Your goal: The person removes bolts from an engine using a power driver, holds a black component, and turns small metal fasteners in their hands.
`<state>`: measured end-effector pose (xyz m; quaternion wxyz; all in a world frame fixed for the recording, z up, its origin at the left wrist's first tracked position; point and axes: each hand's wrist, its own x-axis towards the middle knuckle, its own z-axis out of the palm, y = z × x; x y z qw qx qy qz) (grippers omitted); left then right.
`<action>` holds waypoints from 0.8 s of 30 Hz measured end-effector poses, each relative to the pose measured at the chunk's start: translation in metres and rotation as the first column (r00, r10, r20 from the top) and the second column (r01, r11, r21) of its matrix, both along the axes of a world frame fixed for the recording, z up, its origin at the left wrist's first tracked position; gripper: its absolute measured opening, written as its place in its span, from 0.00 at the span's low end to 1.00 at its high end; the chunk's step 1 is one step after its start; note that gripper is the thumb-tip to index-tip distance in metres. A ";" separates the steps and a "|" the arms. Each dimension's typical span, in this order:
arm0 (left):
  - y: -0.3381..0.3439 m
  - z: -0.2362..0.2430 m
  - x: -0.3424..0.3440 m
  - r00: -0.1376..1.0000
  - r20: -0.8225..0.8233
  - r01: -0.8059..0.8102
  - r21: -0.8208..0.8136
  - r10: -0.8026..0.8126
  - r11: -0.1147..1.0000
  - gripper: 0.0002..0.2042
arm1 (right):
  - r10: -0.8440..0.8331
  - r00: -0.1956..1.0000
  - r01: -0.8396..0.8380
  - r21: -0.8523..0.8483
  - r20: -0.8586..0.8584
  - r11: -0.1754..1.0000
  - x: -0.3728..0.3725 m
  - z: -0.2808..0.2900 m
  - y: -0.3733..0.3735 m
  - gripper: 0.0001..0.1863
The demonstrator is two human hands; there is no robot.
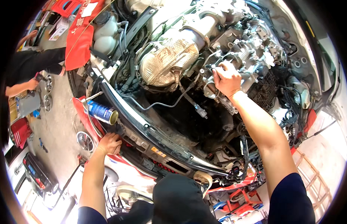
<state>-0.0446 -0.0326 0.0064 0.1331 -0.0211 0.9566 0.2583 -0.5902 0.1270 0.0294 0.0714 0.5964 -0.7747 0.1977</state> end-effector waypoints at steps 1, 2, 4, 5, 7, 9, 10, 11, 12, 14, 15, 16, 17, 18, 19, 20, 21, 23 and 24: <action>0.002 0.004 0.001 0.999 0.046 0.004 -0.011 -0.003 1.000 0.07 | 0.031 0.999 -0.031 -0.029 -0.013 0.999 0.001 -0.004 0.000 0.03; 0.006 0.009 0.002 0.998 0.061 0.003 -0.009 -0.002 1.000 0.07 | 0.026 1.000 -0.026 -0.013 0.012 1.000 0.004 -0.006 0.001 0.02; 0.007 0.012 -0.001 0.994 0.112 0.001 -0.047 0.005 0.999 0.07 | 0.039 0.999 -0.039 -0.038 0.004 0.999 0.002 -0.002 -0.001 0.02; 0.001 0.011 -0.001 0.997 0.074 -0.016 -0.048 0.019 0.999 0.07 | 0.023 1.000 -0.024 -0.031 -0.021 0.999 -0.001 0.000 -0.004 0.03; 0.000 0.010 -0.009 0.997 0.071 0.012 -0.039 -0.009 0.999 0.07 | 0.023 0.999 -0.024 -0.027 -0.036 0.999 -0.007 0.006 -0.002 0.03; -0.002 0.008 -0.002 0.994 0.108 0.038 -0.054 -0.032 0.998 0.07 | 0.053 0.998 -0.054 -0.019 -0.028 0.998 -0.006 0.011 -0.004 0.04; 0.002 0.008 -0.005 0.997 0.076 0.024 -0.037 -0.021 0.999 0.07 | 0.039 0.999 -0.039 -0.015 0.010 0.999 -0.006 0.011 -0.001 0.05; 0.001 0.010 -0.009 0.995 0.103 0.014 -0.039 -0.010 0.999 0.07 | -0.020 1.000 0.019 0.050 0.023 0.999 -0.004 0.013 -0.002 0.05; 0.003 0.011 -0.013 0.996 0.092 -0.013 -0.064 0.018 0.998 0.08 | 0.000 1.000 -0.003 0.135 0.024 0.991 -0.002 0.024 -0.007 0.04; 0.010 0.032 -0.019 0.938 0.333 -0.109 0.012 0.099 0.994 0.12 | -0.128 0.991 0.115 0.238 0.038 0.964 0.007 0.042 -0.002 0.05; 0.015 0.049 -0.019 0.953 0.287 -0.083 -0.058 0.096 0.995 0.15 | -0.179 0.983 0.166 0.209 0.045 0.964 0.020 0.063 -0.001 0.06; 0.022 0.070 -0.018 0.966 0.243 -0.055 -0.123 0.084 0.991 0.18 | -0.213 0.973 0.196 0.160 0.094 0.967 0.024 0.088 0.010 0.06; 0.036 0.103 -0.022 0.951 0.214 -0.215 -0.066 0.224 0.974 0.19 | -0.258 0.950 0.219 0.215 0.174 0.952 0.030 0.124 0.026 0.07; 0.054 0.138 -0.023 0.912 0.185 -0.371 -0.009 0.366 0.929 0.20 | -0.307 0.930 0.247 0.278 0.201 0.928 0.041 0.164 0.046 0.07; 0.090 0.177 0.005 0.845 0.228 -0.468 -0.126 0.484 0.875 0.21 | -0.352 0.891 0.231 0.383 0.285 0.894 0.053 0.210 0.068 0.07; 0.131 0.202 0.040 0.722 0.205 -0.651 -0.118 0.660 0.749 0.16 | -0.467 0.799 0.217 0.544 0.377 0.811 0.062 0.265 0.090 0.07; 0.165 0.240 0.058 0.567 0.349 -0.783 -0.051 0.746 0.620 0.16 | -0.544 0.739 0.151 0.690 0.396 0.708 0.068 0.311 0.127 0.08; 0.215 0.305 0.064 0.269 0.754 -0.915 0.006 0.600 0.403 0.16 | -0.724 0.618 0.191 0.835 0.306 0.516 0.090 0.423 0.209 0.12; 0.228 0.332 0.060 0.171 0.853 -0.942 -0.005 0.492 0.336 0.16 | -0.750 0.574 0.188 0.840 0.327 0.510 0.101 0.477 0.241 0.12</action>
